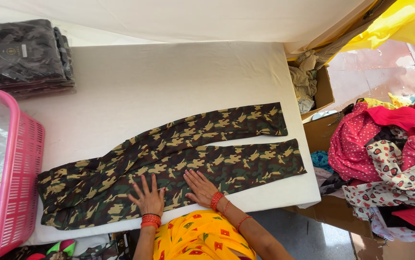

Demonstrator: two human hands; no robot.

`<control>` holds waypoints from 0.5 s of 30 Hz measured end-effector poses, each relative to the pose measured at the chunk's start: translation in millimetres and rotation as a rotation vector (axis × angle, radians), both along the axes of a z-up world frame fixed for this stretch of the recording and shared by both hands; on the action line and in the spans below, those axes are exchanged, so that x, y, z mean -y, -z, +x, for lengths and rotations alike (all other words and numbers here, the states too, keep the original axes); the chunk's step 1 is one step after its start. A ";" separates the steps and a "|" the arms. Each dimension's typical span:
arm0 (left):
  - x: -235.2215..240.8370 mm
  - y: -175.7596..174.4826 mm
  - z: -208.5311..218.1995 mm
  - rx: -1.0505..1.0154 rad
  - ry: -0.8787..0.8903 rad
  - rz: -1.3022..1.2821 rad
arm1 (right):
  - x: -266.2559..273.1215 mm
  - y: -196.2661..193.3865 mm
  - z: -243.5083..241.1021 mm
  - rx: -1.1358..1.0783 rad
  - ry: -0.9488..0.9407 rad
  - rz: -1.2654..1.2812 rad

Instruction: The person folds a pair of camouflage-patterned pants on a white table, then places them into a clear plastic bag. They repeat the process with a second pair of camouflage pants, folding and bagging them as well.

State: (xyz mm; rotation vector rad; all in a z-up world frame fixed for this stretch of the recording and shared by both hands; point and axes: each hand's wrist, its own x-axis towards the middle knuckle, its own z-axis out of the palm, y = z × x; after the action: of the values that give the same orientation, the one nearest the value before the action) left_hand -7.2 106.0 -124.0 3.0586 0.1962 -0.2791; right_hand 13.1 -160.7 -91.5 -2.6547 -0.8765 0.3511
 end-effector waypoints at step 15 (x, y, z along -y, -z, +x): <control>-116.7 18.4 -7.5 -0.286 -0.502 0.017 | 344.4 36.6 28.0 0.272 1.054 -0.247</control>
State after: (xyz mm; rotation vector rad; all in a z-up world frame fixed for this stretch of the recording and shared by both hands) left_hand -14.7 222.8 -142.5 2.8379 0.9584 -0.6708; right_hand 41.1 -505.1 -128.1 -2.9759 0.6044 -0.1837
